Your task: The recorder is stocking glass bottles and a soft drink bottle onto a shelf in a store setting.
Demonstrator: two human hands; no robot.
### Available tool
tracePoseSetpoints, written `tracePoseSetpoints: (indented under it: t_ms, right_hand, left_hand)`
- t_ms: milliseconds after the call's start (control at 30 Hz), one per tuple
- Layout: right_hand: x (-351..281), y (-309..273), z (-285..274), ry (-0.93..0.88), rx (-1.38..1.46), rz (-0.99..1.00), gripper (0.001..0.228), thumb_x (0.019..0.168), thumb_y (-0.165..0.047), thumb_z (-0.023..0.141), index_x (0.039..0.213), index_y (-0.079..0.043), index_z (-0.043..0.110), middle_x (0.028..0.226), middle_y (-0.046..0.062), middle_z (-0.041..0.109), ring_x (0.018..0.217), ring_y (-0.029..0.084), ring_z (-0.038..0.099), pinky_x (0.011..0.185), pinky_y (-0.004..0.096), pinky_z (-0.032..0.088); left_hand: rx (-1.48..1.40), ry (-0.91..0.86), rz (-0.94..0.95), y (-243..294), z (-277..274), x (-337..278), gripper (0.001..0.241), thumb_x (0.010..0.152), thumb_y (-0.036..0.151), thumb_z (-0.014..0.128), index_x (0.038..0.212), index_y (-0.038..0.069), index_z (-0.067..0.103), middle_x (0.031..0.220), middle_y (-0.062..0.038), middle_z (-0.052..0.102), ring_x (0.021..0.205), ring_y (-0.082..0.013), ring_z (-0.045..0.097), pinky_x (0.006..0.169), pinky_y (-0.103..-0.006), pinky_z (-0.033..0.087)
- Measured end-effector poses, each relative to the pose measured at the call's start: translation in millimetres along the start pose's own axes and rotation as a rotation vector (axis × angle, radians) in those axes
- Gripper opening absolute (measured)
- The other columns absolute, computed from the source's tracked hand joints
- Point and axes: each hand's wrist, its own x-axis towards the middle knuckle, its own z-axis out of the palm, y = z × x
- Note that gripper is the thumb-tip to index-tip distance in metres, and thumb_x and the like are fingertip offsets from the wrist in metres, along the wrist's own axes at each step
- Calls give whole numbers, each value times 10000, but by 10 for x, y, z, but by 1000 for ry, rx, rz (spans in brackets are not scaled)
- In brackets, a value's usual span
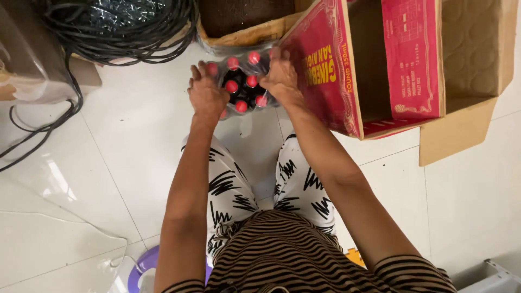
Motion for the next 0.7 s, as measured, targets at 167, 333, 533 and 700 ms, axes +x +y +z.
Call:
tracePoseSetpoints:
  t_ms: [167, 333, 533, 700]
  right_hand:
    - [155, 2, 107, 74, 5, -6, 774, 658, -247, 914, 1265, -31, 486, 1259, 250, 575, 1125, 460, 628, 920, 511, 545]
    - [225, -21, 212, 49, -81, 23, 632, 731, -279, 863, 1240, -12, 600, 1230, 270, 626, 1111, 449, 665, 945, 497, 561]
    - [285, -24, 140, 76, -86, -29, 331, 712, -239, 809, 942, -6, 762, 1004, 312, 693, 955, 486, 682, 853, 535, 563]
    - [396, 190, 191, 154, -39, -131, 263, 739, -214, 777, 854, 19, 736, 867, 308, 692, 838, 507, 679, 758, 564, 565]
  left_hand:
    - [74, -143, -148, 277, -37, 237, 850, 670, 167, 871, 1355, 5, 395, 1283, -240, 588, 1095, -462, 618, 925, -564, 500]
    - [36, -306, -316, 180, 117, 391, 683, 662, 201, 895, 1185, 0, 506, 1148, -183, 695, 1062, -386, 695, 900, -466, 569]
    - [-64, -219, -325, -80, 260, 428, 425, 731, 101, 798, 1104, 50, 601, 1035, -132, 754, 998, -382, 723, 865, -462, 588]
    - [-200, -45, -159, -467, 277, 388, 240, 738, 62, 780, 976, 46, 755, 988, -194, 747, 937, -385, 701, 816, -429, 565]
